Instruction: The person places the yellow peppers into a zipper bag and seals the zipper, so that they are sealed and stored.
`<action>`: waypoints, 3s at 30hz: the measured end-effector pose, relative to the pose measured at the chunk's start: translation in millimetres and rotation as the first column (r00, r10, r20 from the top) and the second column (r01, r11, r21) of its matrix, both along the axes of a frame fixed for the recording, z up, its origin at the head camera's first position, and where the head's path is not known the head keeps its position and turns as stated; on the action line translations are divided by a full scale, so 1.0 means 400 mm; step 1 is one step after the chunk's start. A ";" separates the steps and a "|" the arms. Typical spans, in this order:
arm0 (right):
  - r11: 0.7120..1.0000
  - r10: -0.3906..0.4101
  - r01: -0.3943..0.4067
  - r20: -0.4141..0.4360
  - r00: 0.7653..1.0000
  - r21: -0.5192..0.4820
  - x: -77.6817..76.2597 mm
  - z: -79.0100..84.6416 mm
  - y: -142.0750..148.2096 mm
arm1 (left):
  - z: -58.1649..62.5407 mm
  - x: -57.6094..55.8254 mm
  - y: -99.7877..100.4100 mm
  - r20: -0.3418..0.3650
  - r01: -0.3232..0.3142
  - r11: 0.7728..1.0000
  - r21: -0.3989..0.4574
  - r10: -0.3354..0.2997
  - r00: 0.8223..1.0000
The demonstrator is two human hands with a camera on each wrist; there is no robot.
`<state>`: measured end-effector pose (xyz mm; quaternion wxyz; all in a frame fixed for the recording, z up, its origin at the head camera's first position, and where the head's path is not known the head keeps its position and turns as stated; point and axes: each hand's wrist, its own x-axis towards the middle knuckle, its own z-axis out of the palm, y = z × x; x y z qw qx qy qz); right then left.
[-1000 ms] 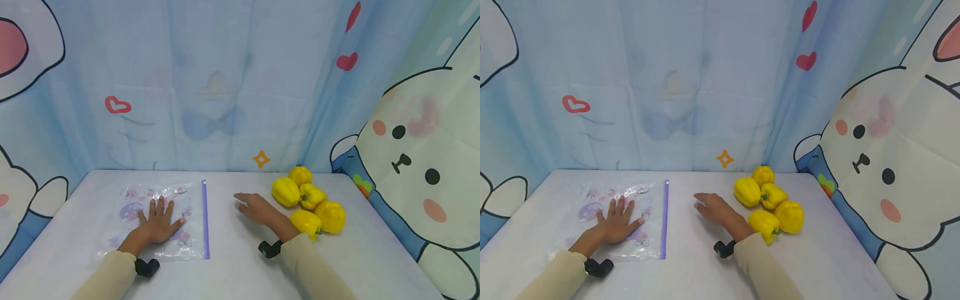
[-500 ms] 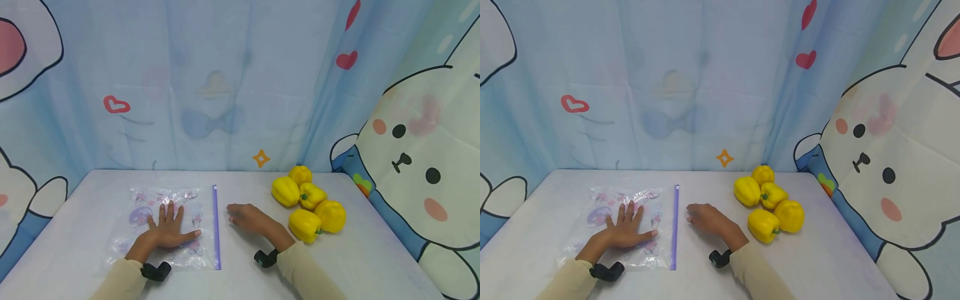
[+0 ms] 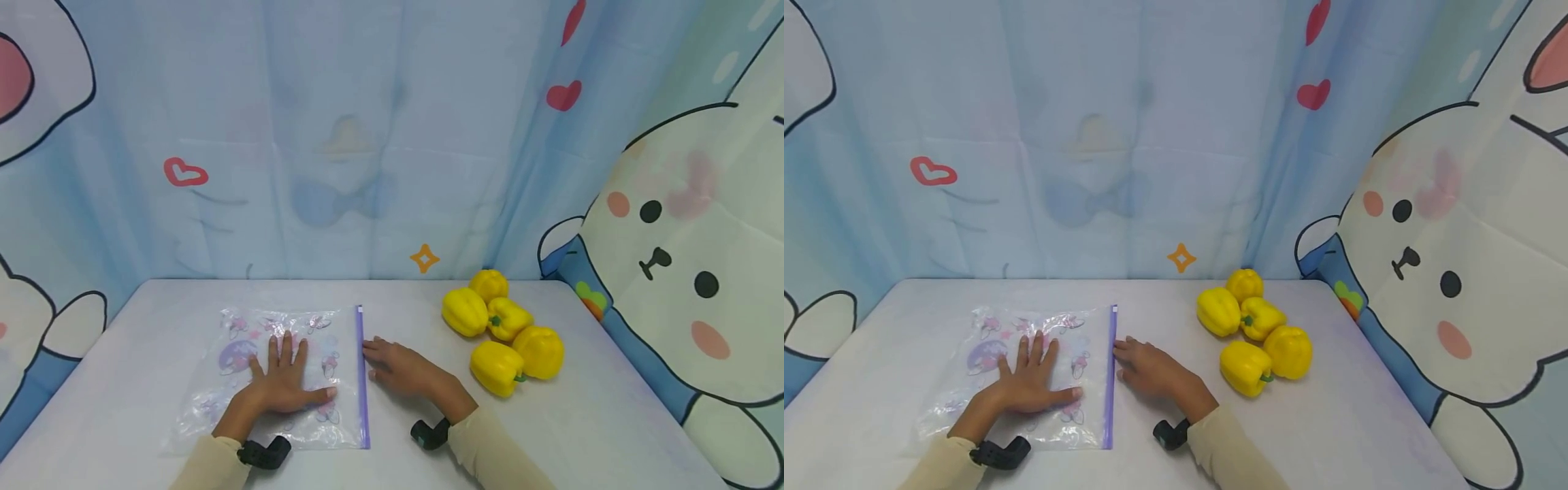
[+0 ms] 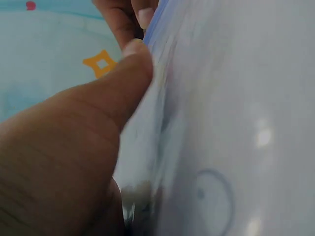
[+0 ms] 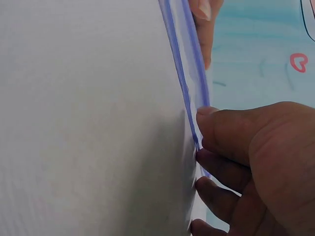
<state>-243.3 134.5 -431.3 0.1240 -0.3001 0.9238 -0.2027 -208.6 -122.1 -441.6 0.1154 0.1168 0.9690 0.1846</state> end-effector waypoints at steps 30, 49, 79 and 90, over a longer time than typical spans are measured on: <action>0.997 0.034 -0.026 -0.103 0.994 0.074 0.009 -0.014 -0.004 | -0.034 0.016 0.038 -0.015 0.204 0.974 0.096 -0.203 0.979; 0.995 0.024 -0.013 -0.107 0.994 0.099 0.010 -0.014 -0.007 | -0.003 0.030 0.095 -0.094 -0.040 0.999 0.030 0.043 0.995; 0.996 -0.008 0.013 -0.053 0.999 0.093 0.009 -0.002 -0.005 | 0.015 0.019 0.033 -0.193 0.038 0.864 0.503 0.070 0.979; 0.991 -0.058 0.057 -0.007 0.998 -0.122 0.003 0.019 0.030 | -0.002 0.009 0.033 -0.231 0.055 0.823 0.565 0.094 0.968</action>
